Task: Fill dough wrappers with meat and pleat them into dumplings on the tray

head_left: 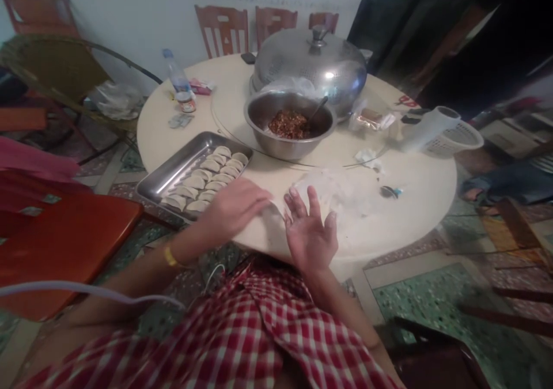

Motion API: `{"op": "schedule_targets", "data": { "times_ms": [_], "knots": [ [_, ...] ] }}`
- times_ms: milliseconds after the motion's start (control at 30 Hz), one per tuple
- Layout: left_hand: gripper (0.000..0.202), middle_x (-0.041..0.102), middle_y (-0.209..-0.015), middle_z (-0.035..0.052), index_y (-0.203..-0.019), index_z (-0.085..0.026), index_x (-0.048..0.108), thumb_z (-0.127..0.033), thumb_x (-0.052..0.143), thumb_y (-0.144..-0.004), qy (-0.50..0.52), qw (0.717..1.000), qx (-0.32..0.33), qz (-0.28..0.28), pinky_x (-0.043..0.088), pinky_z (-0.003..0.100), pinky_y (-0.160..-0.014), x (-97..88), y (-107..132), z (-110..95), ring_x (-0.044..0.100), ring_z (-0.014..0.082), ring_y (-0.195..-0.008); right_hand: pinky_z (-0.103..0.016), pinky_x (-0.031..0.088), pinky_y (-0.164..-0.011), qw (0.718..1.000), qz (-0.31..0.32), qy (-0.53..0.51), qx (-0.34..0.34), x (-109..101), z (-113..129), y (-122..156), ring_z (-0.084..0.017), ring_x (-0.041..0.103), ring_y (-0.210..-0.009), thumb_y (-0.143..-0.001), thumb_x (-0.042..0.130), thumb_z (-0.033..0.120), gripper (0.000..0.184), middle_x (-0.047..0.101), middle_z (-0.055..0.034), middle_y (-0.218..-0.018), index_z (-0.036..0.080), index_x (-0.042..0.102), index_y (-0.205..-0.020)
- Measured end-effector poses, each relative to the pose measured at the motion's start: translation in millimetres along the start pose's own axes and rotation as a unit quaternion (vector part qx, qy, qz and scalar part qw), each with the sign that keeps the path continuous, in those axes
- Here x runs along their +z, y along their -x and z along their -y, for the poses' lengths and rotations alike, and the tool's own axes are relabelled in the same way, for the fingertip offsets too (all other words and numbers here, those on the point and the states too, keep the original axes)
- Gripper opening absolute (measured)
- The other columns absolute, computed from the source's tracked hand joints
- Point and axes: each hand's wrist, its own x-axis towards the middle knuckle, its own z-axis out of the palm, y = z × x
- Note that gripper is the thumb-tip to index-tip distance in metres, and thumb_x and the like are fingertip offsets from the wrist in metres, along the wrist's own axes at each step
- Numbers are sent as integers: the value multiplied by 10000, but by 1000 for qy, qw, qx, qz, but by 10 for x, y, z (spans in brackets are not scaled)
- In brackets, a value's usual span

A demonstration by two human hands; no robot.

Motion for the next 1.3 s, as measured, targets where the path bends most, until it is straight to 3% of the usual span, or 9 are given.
{"op": "schedule_targets", "data": {
  "times_ms": [67,133,233,367,500,600,833,1033,1300],
  "knots": [
    [238,735,-901,35,-1013,-198,690,-325,492,-1045,-96,993,-73,1,516,330,-814,-305,30,311,631,174,-863,-510,343,-1170,1000,-5,13,-10,-34,-25,-38,-248,622,-1248,-798,610,720,558,747,-26,-1257,361,708,-1213],
    [343,733,-972,54,-1042,-187,687,-393,415,-1057,-204,963,-162,64,503,348,-903,-554,40,668,610,182,-930,-488,367,-1144,999,-19,25,-29,-73,-34,-73,-245,619,-1250,-801,610,712,546,751,-28,-1245,361,717,-1205],
    [385,721,-1022,99,-1039,-142,684,-391,390,-1039,-254,938,-216,93,462,395,-989,-733,26,1201,570,210,-976,-467,393,-1112,997,-40,39,-55,-117,-35,-121,-238,618,-1251,-825,588,701,523,754,-28,-1232,362,721,-1199],
    [360,706,-1036,165,-1019,-76,681,-293,393,-1015,-287,906,-275,148,458,449,-970,-641,34,1748,579,256,-989,-468,403,-1099,995,-49,49,-75,-147,-35,-174,-236,630,-1232,-853,562,690,506,752,-32,-1229,359,725,-1200],
    [313,696,-1069,108,-1056,-128,671,-357,459,-1032,-307,873,-326,194,476,451,-959,-423,82,2070,624,245,-1030,-491,398,-1109,993,-43,58,-93,-161,-22,-204,-244,634,-1228,-886,522,676,498,745,-38,-1246,359,722,-1213],
    [315,690,-1101,84,-1074,-155,667,-423,512,-1016,-321,848,-361,217,478,443,-953,-294,91,2209,636,237,-1045,-484,399,-1107,992,-46,61,-100,-162,-3,-222,-238,634,-1227,-884,522,674,489,749,-26,-1241,369,727,-1206],
    [418,714,-1144,211,-1067,-124,715,-266,331,-985,-333,809,-411,258,431,441,-870,-152,22,2345,645,363,-1103,-463,407,-1088,993,-58,46,-95,-169,20,-245,-234,635,-1222,-850,579,664,478,764,-16,-1221,365,745,-1184],
    [344,710,-1116,101,-1072,-154,685,-447,516,-1009,-328,789,-449,259,473,474,-982,-103,-27,2336,652,261,-1077,-498,377,-1127,992,-63,40,-97,-176,41,-248,-244,629,-1229,-848,576,662,471,761,-18,-1223,372,747,-1178],
    [408,726,-1140,109,-1264,-143,657,-356,428,-1002,-317,810,-470,151,449,377,-966,-609,-134,2148,631,245,-1082,-549,345,-1161,988,-69,56,-130,-226,147,-188,-254,632,-1227,-894,530,637,455,754,-24,-1230,361,738,-1190]
  ]
}}
